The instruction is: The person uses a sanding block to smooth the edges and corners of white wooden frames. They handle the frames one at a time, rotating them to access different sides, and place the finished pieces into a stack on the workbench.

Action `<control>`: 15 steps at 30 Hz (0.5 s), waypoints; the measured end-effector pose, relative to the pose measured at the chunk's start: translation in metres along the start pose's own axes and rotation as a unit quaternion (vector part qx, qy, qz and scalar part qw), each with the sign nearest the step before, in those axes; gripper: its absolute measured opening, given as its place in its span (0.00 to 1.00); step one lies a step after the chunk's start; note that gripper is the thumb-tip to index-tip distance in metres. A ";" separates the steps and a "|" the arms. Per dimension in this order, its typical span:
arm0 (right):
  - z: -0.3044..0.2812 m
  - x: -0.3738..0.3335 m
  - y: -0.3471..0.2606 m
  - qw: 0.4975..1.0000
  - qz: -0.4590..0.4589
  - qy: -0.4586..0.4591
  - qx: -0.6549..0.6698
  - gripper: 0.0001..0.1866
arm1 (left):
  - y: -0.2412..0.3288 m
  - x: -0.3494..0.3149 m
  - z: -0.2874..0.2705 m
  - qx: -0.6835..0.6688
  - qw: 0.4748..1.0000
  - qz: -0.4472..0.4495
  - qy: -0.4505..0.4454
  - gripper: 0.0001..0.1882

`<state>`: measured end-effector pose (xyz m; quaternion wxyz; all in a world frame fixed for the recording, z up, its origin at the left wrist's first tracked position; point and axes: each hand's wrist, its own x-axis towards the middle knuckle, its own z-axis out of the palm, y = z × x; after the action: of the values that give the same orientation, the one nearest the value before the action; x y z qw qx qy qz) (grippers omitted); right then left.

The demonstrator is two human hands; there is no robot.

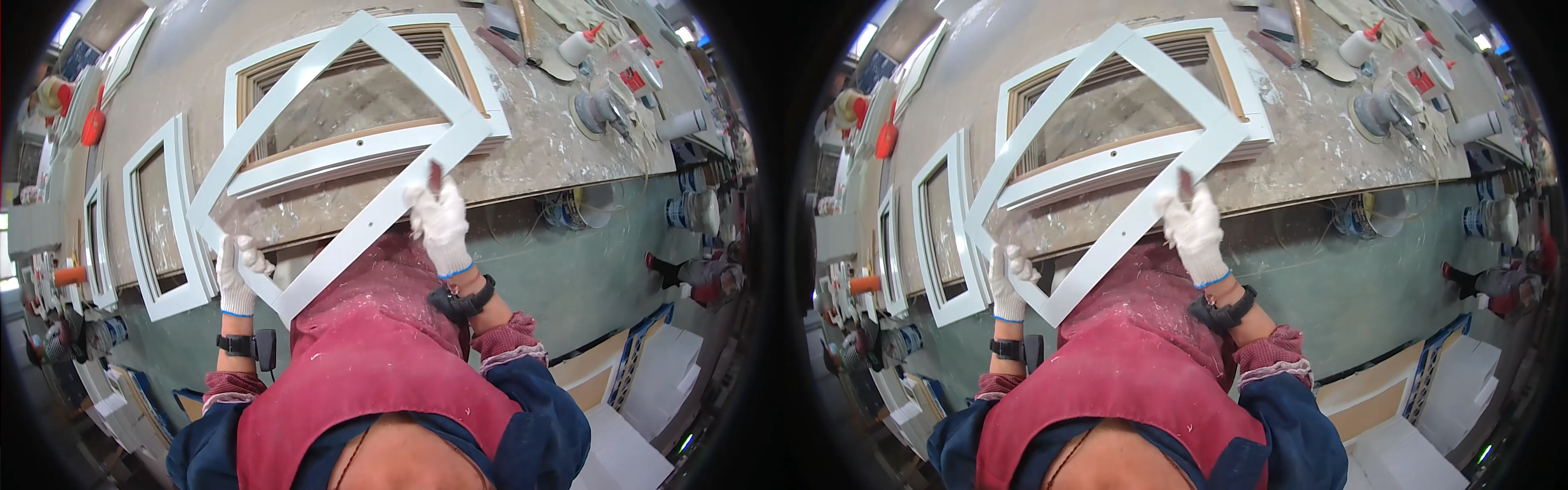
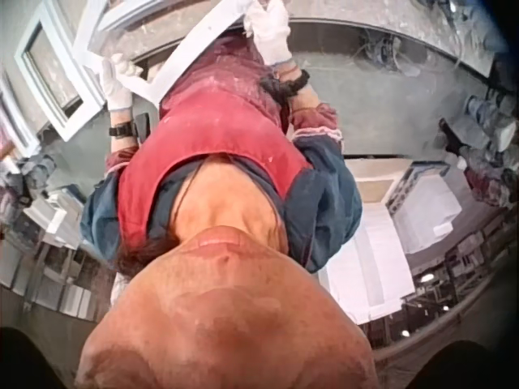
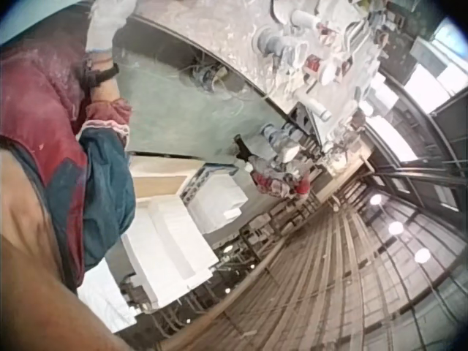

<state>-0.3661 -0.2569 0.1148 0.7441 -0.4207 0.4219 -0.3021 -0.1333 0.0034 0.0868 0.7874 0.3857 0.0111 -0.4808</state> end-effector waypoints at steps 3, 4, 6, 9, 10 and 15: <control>-0.016 -0.001 -0.007 0.997 -0.060 0.025 -0.044 0.22 | 0.000 0.000 0.000 0.060 0.995 -0.014 0.082 0.23; -0.014 -0.006 -0.005 0.991 -0.101 0.043 -0.076 0.23 | -0.001 0.001 0.006 0.079 0.990 -0.019 0.112 0.24; -0.006 -0.028 -0.013 0.987 -0.138 0.037 -0.067 0.27 | -0.002 0.004 0.012 0.112 0.980 -0.024 0.162 0.24; -0.005 -0.047 -0.028 0.978 -0.197 -0.050 -0.053 0.28 | 0.000 0.004 0.021 0.154 0.966 -0.017 0.208 0.25; -0.002 -0.052 -0.036 0.974 -0.209 -0.066 -0.054 0.27 | 0.000 0.002 0.020 0.166 0.962 -0.015 0.214 0.25; 0.007 -0.070 -0.060 0.966 -0.196 -0.155 -0.063 0.16 | -0.001 0.000 0.033 0.265 0.918 0.013 0.294 0.21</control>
<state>-0.3977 -0.2257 0.1964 0.6987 -0.5827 0.2294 -0.3460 -0.1457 -0.0175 0.1090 0.6240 0.7042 0.1095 -0.3205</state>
